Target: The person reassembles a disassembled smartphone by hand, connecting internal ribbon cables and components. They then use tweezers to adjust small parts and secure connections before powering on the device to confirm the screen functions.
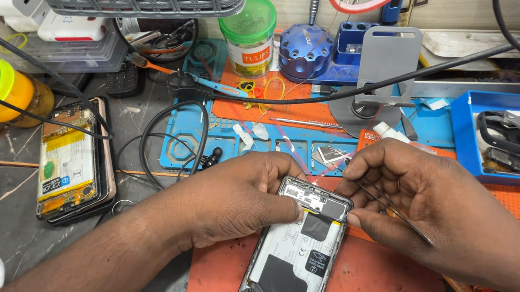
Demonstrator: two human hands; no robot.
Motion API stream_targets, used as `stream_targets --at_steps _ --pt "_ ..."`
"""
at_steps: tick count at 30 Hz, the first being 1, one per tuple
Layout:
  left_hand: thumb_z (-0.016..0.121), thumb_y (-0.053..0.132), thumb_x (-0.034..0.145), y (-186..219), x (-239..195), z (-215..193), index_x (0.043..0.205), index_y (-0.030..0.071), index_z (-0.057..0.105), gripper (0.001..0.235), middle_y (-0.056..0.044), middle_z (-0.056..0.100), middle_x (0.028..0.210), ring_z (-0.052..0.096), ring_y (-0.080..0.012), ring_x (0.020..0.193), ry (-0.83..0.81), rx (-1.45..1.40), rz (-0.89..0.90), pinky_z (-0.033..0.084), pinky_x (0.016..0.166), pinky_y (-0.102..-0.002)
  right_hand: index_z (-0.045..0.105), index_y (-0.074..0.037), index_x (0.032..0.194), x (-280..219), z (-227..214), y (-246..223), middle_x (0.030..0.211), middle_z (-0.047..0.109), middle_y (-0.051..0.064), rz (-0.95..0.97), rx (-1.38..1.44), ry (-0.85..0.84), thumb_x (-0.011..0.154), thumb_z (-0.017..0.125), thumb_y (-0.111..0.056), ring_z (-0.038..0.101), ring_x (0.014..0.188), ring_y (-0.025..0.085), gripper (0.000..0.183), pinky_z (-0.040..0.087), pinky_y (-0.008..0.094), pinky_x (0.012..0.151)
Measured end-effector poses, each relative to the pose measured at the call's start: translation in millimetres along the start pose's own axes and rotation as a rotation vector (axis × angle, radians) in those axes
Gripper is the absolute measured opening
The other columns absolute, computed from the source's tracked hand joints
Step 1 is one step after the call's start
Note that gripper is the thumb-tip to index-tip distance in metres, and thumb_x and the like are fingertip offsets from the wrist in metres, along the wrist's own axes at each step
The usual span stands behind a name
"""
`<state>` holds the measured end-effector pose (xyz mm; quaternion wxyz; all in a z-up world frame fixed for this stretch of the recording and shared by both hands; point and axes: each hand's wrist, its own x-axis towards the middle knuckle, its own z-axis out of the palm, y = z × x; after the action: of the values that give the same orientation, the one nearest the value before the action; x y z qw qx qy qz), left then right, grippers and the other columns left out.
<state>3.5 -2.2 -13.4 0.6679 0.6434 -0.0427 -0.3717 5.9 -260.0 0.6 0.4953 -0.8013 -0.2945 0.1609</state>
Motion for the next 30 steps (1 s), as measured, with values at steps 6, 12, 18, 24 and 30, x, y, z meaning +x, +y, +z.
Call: stream_targets --at_steps 6,12,18,24,30 --pt "0.064 -0.002 0.084 -1.1 0.3 -2.1 0.114 -0.006 0.058 0.031 -0.010 0.072 0.087 0.070 -0.0125 0.074 -0.009 0.018 -0.004 0.058 0.068 -0.027 0.062 -0.004 0.116 -0.4 1.0 -1.7 0.101 0.073 0.004 -0.004 0.005 0.028 0.090 0.077 -0.010 0.074 0.091 0.012 0.031 0.059 0.026 0.080" --pt "0.063 -0.005 0.084 0.6 0.0 -0.5 0.115 -0.007 0.057 0.032 -0.011 0.072 0.088 0.070 -0.0135 0.075 -0.020 -0.013 -0.006 0.059 0.069 -0.027 0.058 -0.004 0.119 -2.3 0.5 2.6 0.106 0.068 0.010 0.087 0.080 0.019 0.093 0.077 -0.004 0.073 0.095 0.014 0.033 0.061 0.030 0.085" --pt "0.063 -0.006 0.086 2.8 -0.9 -0.4 0.119 -0.005 0.056 0.035 -0.011 0.071 0.090 0.070 -0.0142 0.076 -0.017 -0.011 -0.029 0.058 0.068 -0.028 0.060 -0.001 0.117 -2.9 0.1 4.8 0.118 0.077 0.011 0.068 0.317 0.027 0.093 0.069 0.001 0.074 0.118 0.015 0.026 0.060 0.027 0.092" --pt "0.063 -0.005 0.088 1.8 -1.1 -1.1 0.121 -0.003 0.055 0.034 -0.011 0.071 0.094 0.070 -0.0144 0.080 -0.036 -0.032 -0.025 0.059 0.071 -0.028 0.061 -0.001 0.114 -2.4 -1.7 5.7 0.111 0.076 0.010 0.070 0.251 0.019 0.092 0.072 0.002 0.075 0.113 0.014 0.024 0.061 0.027 0.090" --pt "0.062 -0.004 0.091 0.6 0.6 -3.2 0.120 -0.004 0.055 0.030 -0.010 0.072 0.093 0.071 -0.0134 0.080 -0.057 -0.093 -0.028 0.059 0.073 -0.027 0.062 -0.001 0.115 -0.1 -2.2 4.3 0.107 0.074 0.007 0.032 0.264 -0.008 0.090 0.073 0.002 0.072 0.103 0.010 0.027 0.059 0.024 0.086"
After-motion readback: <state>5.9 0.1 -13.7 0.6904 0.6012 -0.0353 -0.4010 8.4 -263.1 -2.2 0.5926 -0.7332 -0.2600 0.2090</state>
